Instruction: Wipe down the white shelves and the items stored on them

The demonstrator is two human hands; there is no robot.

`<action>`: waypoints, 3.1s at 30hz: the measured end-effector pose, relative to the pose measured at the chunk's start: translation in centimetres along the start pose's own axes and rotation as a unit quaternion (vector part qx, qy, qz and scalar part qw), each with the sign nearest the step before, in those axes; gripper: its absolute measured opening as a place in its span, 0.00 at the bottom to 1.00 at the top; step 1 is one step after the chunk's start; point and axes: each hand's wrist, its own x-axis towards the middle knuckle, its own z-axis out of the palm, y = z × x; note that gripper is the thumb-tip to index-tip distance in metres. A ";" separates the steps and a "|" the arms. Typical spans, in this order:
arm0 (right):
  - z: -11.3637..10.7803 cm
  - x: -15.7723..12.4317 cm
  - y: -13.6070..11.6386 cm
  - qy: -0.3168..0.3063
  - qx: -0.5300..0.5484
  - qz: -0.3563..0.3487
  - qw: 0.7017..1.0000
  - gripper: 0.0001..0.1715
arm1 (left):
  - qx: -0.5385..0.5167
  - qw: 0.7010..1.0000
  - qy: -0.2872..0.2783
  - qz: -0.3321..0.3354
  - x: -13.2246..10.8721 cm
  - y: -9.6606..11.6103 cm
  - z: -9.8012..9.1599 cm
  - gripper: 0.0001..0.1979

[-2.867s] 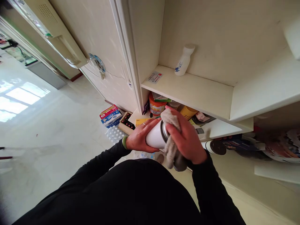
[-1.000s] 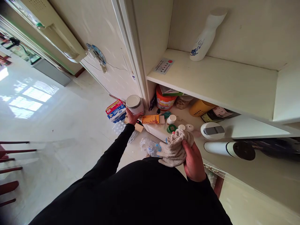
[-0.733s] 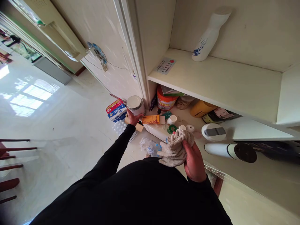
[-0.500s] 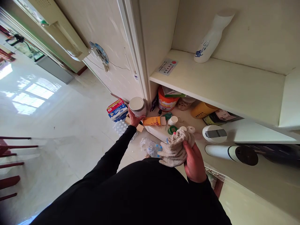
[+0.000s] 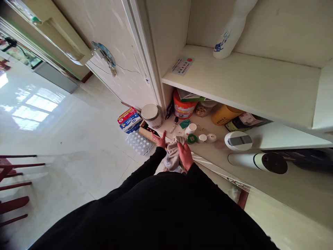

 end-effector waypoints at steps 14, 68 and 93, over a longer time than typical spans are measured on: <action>-2.5 -1.3 0.0 -0.015 0.024 0.043 0.999 0.39 | -0.123 0.972 -0.102 -0.175 -5.7 2.4 -4.8 0.31; -12.3 -7.9 -16.6 0.091 0.090 -0.285 0.950 0.32 | -0.192 0.758 -0.537 0.317 -10.7 36.0 -4.0 0.19; -16.8 -9.5 -22.8 0.179 -0.214 -0.689 0.669 0.35 | -0.376 0.736 -0.536 -0.169 -20.3 34.2 0.9 0.16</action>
